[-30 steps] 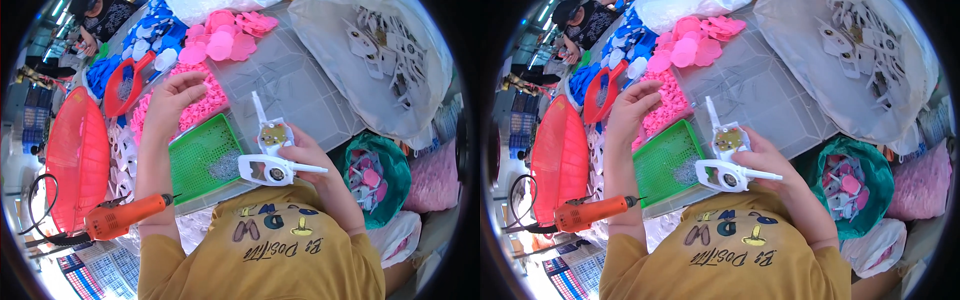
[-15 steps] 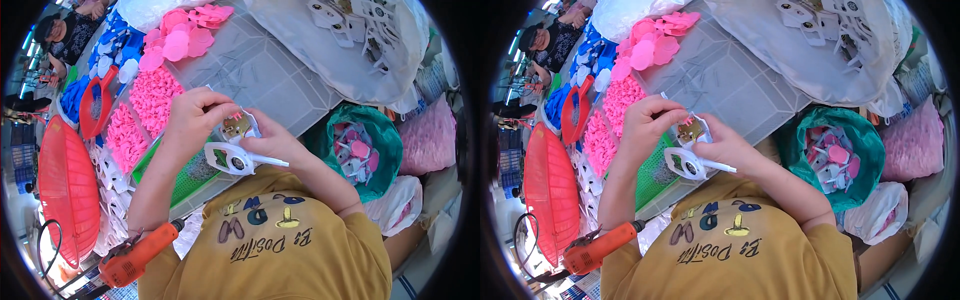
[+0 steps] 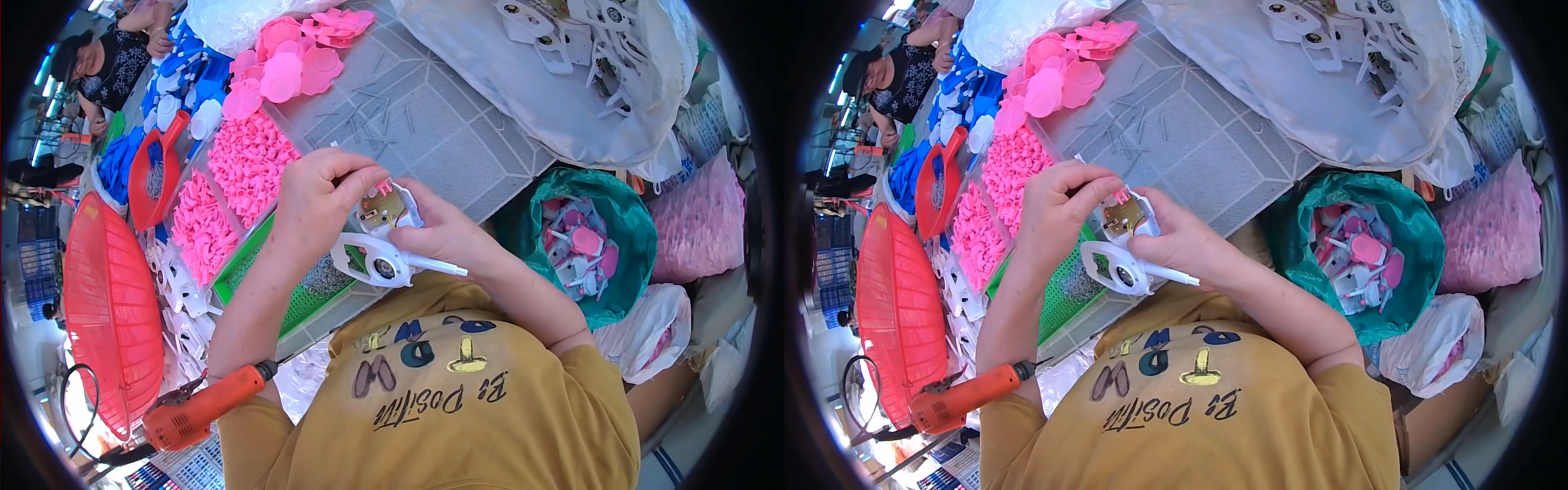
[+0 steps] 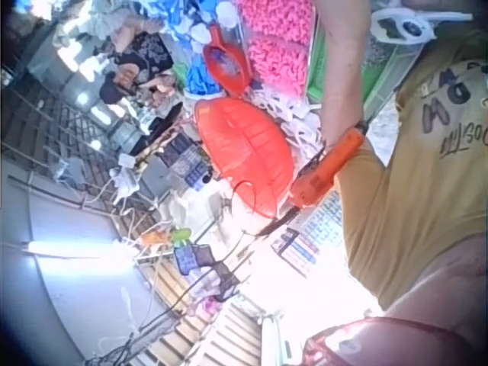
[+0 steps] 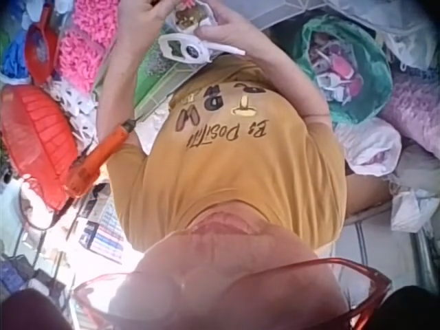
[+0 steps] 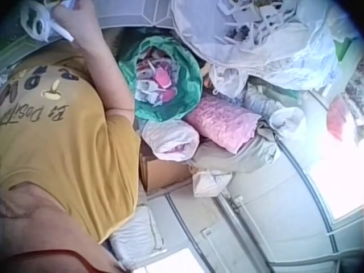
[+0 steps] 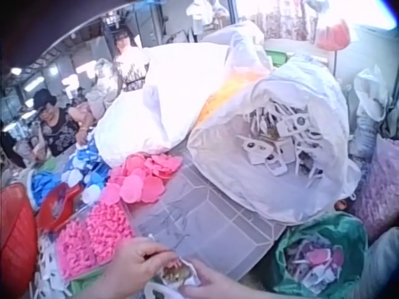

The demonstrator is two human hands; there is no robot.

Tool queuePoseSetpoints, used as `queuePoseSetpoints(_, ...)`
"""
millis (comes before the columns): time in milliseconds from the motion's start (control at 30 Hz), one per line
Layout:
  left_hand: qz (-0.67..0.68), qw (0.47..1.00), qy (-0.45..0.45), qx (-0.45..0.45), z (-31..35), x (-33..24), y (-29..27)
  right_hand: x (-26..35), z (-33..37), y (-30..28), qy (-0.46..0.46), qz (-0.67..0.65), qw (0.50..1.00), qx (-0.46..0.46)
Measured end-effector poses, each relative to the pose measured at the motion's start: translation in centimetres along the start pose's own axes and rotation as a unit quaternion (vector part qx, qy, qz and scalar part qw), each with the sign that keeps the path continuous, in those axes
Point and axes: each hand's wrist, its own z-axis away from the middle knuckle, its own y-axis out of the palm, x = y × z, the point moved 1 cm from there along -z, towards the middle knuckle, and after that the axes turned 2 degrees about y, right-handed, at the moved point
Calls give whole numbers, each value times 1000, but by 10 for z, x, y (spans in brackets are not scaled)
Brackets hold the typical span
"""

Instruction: Assembling toy walkie-talkie devices by putting components into the plastic shells and securing them with a glue gun.

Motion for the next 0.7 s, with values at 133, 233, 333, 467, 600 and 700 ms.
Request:
queuePoseSetpoints(133, 33, 999, -3, -21, 3, 0, 3, 6, 2, 1, 13, -6, 1000, -12)
queuePoseSetpoints(233, 43, 998, -21, -34, 4, -2, 4, 8, 2, 2, 14, -6, 1000, -8)
queuePoseSetpoints(333, 28, 999, -13, -30, 2, 1, 4, 5, 2, 2, 5, -14, 1000, -7)
queuePoseSetpoints(467, 58, 998, -27, -18, 2, -1, 3, 6, 3, 1, 9, -7, 1000, -11)
queuePoseSetpoints(600, 56, 998, -19, -27, 2, -1, 3, 10, 4, 3, 11, -1, 1000, -2)
queuePoseSetpoints(700, 43, 999, -18, -26, 2, -3, 4, 5, 3, -1, -12, 39, 999, -4)
